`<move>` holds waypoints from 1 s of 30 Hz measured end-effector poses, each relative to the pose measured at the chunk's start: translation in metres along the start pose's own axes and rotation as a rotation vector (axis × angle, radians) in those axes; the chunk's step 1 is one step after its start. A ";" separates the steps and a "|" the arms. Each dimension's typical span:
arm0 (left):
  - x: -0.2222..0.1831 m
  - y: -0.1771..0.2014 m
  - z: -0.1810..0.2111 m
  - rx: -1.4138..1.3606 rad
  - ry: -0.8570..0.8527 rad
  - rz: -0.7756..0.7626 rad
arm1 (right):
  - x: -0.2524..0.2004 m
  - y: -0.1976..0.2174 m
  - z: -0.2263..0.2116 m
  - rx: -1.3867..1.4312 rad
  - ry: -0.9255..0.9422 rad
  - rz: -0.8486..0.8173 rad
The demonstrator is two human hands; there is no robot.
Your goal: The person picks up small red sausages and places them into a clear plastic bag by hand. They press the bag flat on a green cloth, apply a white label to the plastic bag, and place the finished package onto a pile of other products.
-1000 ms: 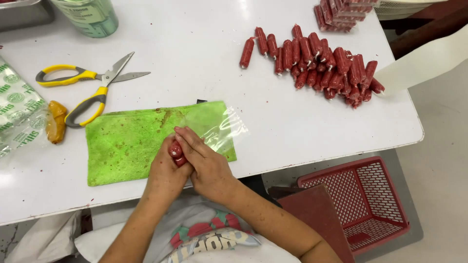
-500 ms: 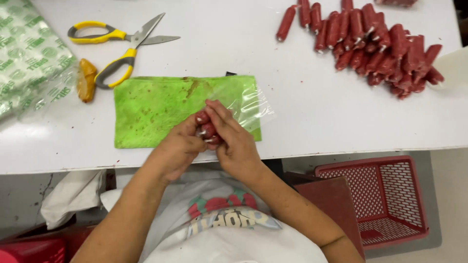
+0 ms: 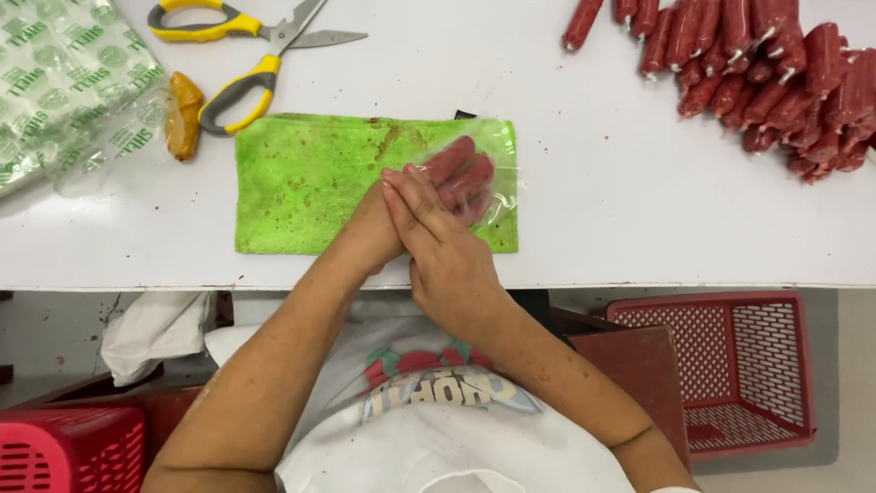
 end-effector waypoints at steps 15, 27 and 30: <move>-0.029 0.048 0.018 0.683 -0.280 0.207 | -0.017 0.045 0.158 0.212 -0.358 0.260; -0.009 0.029 0.012 1.358 -0.679 0.304 | -0.016 0.041 0.142 0.319 -0.343 0.156; -0.013 0.015 0.035 1.508 -0.470 0.126 | -0.010 0.070 0.120 0.107 -0.150 0.304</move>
Point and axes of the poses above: each hand's wrist, its own x-axis towards the middle knuckle, its own y-axis out of the back of the hand, z = x × y, the point moved 9 cm from there along x, towards the middle knuckle, and after that the axes turned 1 degree about -x, right-handed, at the moved point
